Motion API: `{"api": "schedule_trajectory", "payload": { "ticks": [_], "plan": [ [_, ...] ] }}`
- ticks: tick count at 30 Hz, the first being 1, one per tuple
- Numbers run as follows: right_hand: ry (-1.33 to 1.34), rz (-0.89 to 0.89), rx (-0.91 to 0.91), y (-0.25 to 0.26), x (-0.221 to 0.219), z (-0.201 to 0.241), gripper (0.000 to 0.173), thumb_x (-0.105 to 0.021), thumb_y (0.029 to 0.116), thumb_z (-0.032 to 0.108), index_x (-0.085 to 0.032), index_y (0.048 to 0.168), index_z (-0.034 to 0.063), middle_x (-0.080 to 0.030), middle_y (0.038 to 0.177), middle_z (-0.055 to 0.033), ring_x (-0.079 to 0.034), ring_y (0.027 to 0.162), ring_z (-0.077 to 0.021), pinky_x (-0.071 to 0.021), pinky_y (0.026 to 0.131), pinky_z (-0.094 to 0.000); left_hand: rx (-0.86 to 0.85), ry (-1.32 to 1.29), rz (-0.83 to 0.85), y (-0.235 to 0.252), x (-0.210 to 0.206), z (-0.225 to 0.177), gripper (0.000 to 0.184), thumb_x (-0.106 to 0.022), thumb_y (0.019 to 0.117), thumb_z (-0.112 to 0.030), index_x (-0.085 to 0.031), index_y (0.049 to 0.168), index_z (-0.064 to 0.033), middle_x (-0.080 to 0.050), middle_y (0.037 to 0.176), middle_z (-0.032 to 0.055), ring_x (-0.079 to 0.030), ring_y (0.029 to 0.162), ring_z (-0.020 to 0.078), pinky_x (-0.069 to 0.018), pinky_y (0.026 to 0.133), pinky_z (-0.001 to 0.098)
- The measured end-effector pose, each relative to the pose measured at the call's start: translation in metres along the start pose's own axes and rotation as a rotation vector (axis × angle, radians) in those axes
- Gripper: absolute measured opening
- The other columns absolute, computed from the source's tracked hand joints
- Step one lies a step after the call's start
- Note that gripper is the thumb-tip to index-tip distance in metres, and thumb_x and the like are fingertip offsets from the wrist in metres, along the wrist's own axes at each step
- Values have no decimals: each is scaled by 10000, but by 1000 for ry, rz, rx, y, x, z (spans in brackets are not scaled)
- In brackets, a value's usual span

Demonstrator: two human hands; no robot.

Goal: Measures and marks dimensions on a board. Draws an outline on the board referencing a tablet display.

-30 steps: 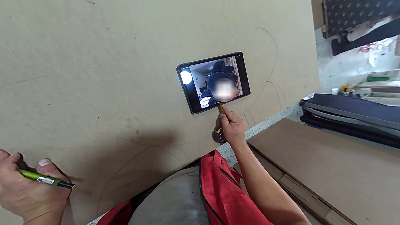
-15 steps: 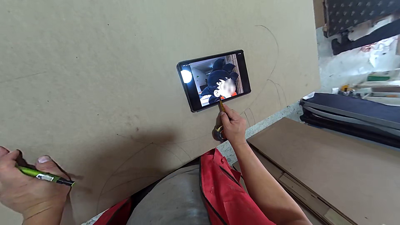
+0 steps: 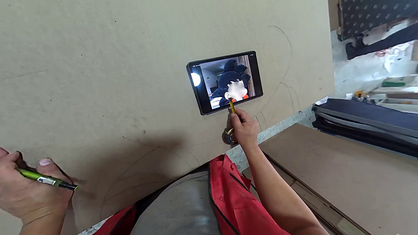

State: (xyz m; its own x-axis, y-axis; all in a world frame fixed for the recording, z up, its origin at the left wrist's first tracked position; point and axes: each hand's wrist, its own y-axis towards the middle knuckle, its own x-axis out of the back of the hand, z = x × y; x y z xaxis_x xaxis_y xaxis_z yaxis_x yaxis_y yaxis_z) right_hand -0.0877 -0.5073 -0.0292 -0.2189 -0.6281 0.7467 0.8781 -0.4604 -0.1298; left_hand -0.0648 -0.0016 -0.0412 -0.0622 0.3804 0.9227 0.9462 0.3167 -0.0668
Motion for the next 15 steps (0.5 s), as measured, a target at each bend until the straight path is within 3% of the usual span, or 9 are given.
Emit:
{"api": "schedule_trajectory", "payload": {
  "ticks": [15],
  "plan": [
    [-49, -26, -30, 10, -4, 7, 226, -592, 1035, 298, -767, 1123, 187, -758, 890, 53, -690, 751, -33, -576, 680, -290, 13, -11, 9, 0, 0, 0, 572, -484, 1042, -364, -468, 1487, -5, -420, 1583, 220, -383, 1489, 340, -271, 1239, 429]
  ]
}}
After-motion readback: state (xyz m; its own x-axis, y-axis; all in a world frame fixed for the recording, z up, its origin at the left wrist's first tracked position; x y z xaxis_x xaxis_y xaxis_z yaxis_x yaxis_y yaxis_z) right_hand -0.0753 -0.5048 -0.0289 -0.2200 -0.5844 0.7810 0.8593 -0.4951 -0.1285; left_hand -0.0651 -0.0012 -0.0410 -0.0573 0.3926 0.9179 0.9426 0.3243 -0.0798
